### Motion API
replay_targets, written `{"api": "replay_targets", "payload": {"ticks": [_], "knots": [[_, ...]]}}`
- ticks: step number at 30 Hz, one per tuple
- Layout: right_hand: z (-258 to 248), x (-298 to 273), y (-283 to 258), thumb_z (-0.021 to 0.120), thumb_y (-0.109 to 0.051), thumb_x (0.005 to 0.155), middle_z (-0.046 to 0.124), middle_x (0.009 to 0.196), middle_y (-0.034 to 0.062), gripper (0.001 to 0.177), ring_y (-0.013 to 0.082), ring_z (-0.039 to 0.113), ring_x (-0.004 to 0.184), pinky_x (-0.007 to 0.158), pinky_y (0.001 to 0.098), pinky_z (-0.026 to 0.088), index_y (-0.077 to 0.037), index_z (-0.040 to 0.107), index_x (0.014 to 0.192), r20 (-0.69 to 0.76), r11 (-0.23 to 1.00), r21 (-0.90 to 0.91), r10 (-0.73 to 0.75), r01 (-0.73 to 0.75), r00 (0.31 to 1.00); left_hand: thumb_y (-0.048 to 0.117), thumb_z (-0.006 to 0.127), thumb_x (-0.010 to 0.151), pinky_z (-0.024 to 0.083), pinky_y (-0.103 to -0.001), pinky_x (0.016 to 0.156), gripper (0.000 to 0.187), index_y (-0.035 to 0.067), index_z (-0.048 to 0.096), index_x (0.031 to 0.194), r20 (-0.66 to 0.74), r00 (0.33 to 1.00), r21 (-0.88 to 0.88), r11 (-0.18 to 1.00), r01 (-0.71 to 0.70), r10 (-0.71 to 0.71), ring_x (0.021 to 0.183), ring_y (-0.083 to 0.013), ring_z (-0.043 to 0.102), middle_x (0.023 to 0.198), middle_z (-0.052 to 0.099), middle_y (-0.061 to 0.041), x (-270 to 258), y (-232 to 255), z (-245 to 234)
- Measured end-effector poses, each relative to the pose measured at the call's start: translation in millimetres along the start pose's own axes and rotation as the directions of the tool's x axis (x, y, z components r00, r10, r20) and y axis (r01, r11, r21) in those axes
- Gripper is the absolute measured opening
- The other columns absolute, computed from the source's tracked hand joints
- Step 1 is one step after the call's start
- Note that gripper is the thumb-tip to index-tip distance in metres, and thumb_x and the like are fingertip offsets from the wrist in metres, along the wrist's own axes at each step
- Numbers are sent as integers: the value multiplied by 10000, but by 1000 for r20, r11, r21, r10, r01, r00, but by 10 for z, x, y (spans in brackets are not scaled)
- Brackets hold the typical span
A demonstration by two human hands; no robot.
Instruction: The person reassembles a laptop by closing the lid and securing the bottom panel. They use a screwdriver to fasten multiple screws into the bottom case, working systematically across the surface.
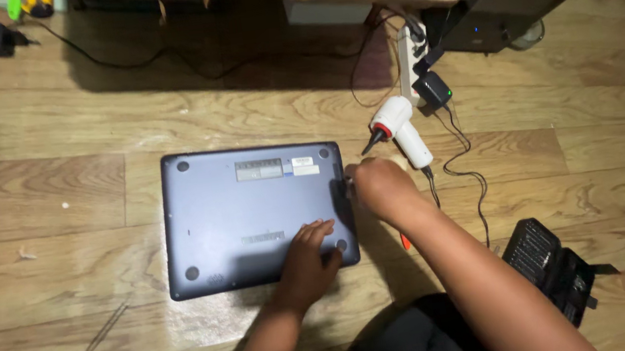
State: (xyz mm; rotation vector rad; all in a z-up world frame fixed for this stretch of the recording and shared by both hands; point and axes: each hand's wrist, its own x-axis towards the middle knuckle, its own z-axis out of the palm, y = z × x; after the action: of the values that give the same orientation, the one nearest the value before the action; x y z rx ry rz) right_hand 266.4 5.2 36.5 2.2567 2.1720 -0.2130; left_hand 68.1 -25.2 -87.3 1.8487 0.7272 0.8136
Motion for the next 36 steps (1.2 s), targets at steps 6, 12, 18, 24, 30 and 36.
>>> {"api": "replay_targets", "payload": {"ticks": [6, 12, 18, 24, 30, 36], "knots": [[-43, -3, 4, 661, -166, 825, 730, 853, 206, 131, 397, 713, 802, 748, 508, 568, -88, 762, 849, 145, 987, -104, 138, -124, 980, 117, 749, 838, 504, -450, 1009, 478, -12, 620, 1280, -31, 1000, -48, 999, 2, -3, 1154, -384, 639, 1158, 697, -196, 11, 83, -79], [-321, -119, -16, 651, -95, 815, 731, 880, 190, 133, 397, 722, 798, 720, 501, 576, -75, 771, 869, -25, 994, -4, 106, -106, 994, 176, 773, 833, 493, -400, 1020, 599, 93, 559, 1386, 86, 959, -93, 956, 279, -271, 1181, -311, 642, 1228, 696, -139, 32, 235, -331], [-843, -160, 26, 742, -220, 928, 725, 741, 83, 273, 194, 683, 646, 613, 349, 537, -35, 781, 1126, -208, 633, 735, 550, -242, 809, 209, 776, 835, 496, -379, 1036, 686, 158, 488, 1455, -40, 934, 25, 934, 356, -355, 1204, -264, 648, 1267, 696, -109, -164, -6, -1011], [-1063, 515, -56, 656, -164, 989, 685, 880, 55, 376, 92, 644, 687, 615, 224, 504, 0, 655, 1328, -255, 94, 963, 626, 254, 737, 163, 694, 904, 513, -346, 1010, 626, 98, 462, 1482, -275, 803, -420, 818, 394, -528, 1095, -205, 686, 1206, 721, -118, 34, -307, -1215], [-1274, 1124, -202, 667, -192, 996, 732, 945, 102, 328, 125, 661, 688, 647, 266, 508, -13, 710, 1268, -545, 688, 723, 515, 61, 661, 120, 654, 921, 528, -314, 942, 567, 80, 491, 1462, -132, 859, -552, 757, 350, -494, 1062, -173, 674, 1186, 734, -134, 161, -141, -1137], [-1245, 1268, -221, 691, -180, 1005, 745, 973, 140, 299, 173, 685, 755, 709, 292, 522, -8, 741, 1246, -661, 845, 533, 395, 30, 638, 114, 641, 938, 514, -293, 957, 509, 32, 531, 1428, -129, 869, -572, 751, 329, -479, 1042, -159, 660, 1164, 727, -144, 225, -2, -1192]]}}
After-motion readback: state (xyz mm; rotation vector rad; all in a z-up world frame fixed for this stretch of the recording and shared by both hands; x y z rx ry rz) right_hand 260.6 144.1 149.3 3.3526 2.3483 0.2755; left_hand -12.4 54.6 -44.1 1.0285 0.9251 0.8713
